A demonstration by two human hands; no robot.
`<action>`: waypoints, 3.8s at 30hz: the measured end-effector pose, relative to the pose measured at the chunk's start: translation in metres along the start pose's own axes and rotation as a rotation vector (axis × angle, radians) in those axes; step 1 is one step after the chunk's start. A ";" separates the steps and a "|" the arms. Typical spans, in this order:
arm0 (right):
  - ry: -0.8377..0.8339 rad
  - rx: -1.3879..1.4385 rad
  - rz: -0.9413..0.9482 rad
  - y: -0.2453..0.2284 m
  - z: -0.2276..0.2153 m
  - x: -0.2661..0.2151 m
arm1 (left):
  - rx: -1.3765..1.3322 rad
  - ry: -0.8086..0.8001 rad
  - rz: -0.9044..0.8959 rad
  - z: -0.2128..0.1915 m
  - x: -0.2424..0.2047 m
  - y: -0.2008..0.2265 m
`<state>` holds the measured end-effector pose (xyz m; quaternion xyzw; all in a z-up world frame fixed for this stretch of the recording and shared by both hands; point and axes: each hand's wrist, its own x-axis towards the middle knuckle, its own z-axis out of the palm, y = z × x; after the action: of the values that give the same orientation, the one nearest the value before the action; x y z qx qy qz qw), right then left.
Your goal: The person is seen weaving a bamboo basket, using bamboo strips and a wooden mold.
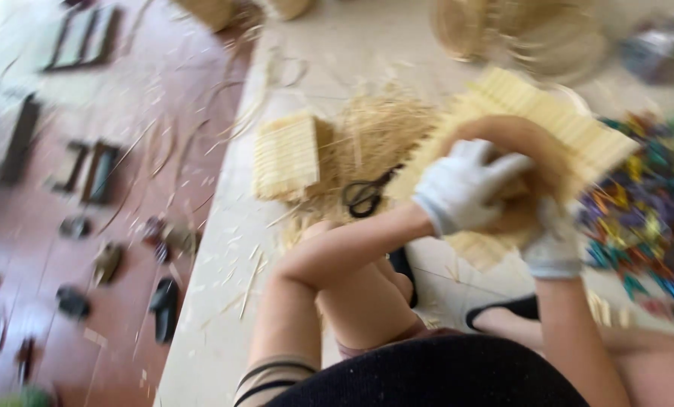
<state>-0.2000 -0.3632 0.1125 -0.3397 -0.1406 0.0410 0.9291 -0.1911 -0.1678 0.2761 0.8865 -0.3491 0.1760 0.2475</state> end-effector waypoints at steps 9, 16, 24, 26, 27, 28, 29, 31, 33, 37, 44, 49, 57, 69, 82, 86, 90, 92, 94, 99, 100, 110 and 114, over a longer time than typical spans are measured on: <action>0.142 0.106 -0.004 -0.018 0.019 -0.008 | 0.092 0.046 0.066 0.017 -0.003 -0.002; 0.105 -0.153 -0.058 -0.011 0.004 0.018 | 0.021 -0.163 0.074 -0.038 0.017 -0.025; 0.226 0.078 -0.202 -0.051 -0.022 -0.011 | -0.250 -0.096 -0.242 -0.094 0.007 -0.077; 0.189 0.083 -0.176 -0.055 -0.012 -0.008 | -0.241 -0.183 -0.185 -0.071 -0.015 -0.107; 0.191 0.076 -0.180 -0.053 -0.021 -0.007 | -0.246 -0.181 -0.180 -0.068 -0.017 -0.103; 0.223 0.088 -0.154 -0.050 -0.029 -0.007 | -0.271 -0.266 -0.227 -0.066 -0.019 -0.100; 0.253 0.100 -0.121 -0.045 -0.036 -0.005 | -0.296 -0.349 -0.280 -0.065 -0.024 -0.098; 0.276 0.063 -0.117 -0.045 -0.033 0.000 | -0.347 -0.385 -0.351 -0.056 -0.028 -0.103; 0.303 0.027 -0.112 -0.048 -0.020 0.002 | -0.399 -0.426 -0.422 -0.043 -0.036 -0.111; 0.266 -0.018 -0.126 -0.057 0.014 0.007 | -0.418 -0.268 -0.400 -0.027 -0.044 -0.124; 0.268 -0.059 -0.098 -0.049 0.014 0.009 | -0.431 -0.284 -0.509 -0.027 -0.051 -0.139; 0.271 -0.104 -0.070 -0.044 0.028 0.013 | -0.429 -0.206 -0.506 -0.022 -0.067 -0.148; 0.275 -0.159 -0.038 -0.020 0.031 0.008 | 0.002 0.371 -0.550 -0.023 -0.085 -0.212; 0.284 0.008 -0.059 -0.019 0.027 0.016 | -0.833 0.133 -0.644 0.030 -0.114 -0.164; 0.333 -0.081 0.015 -0.004 0.038 0.017 | 0.129 0.353 -0.466 0.008 -0.149 -0.192; 0.409 -0.180 -0.097 -0.015 0.015 0.008 | -0.170 0.706 -0.712 -0.019 -0.226 -0.187; 0.611 -0.315 -0.149 -0.054 -0.072 -0.020 | -0.083 0.810 -1.130 0.011 -0.398 -0.200; 0.644 -0.442 -0.191 -0.082 -0.068 -0.033 | -0.006 0.643 -1.252 0.027 -0.476 -0.179; 0.590 -0.448 -0.249 -0.103 -0.051 -0.028 | 0.069 0.477 -1.362 0.050 -0.537 -0.169; 0.554 -0.562 -0.372 -0.138 -0.040 -0.028 | 0.258 0.043 -1.586 0.054 -0.567 -0.173; 0.527 -0.668 -0.366 -0.149 -0.029 -0.024 | 0.296 -0.038 -1.618 0.058 -0.536 -0.189; -0.022 -2.085 -0.261 -0.188 0.121 0.006 | -0.055 -0.124 -0.898 0.079 -0.303 -0.237; -0.566 -2.170 -0.332 -0.161 0.073 0.021 | -0.227 -0.137 -0.730 0.137 -0.233 -0.240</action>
<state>-0.2037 -0.4378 0.2743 -0.9215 -0.3505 -0.1509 0.0726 -0.1647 0.0316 -0.0244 0.9290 -0.0438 -0.0232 0.3667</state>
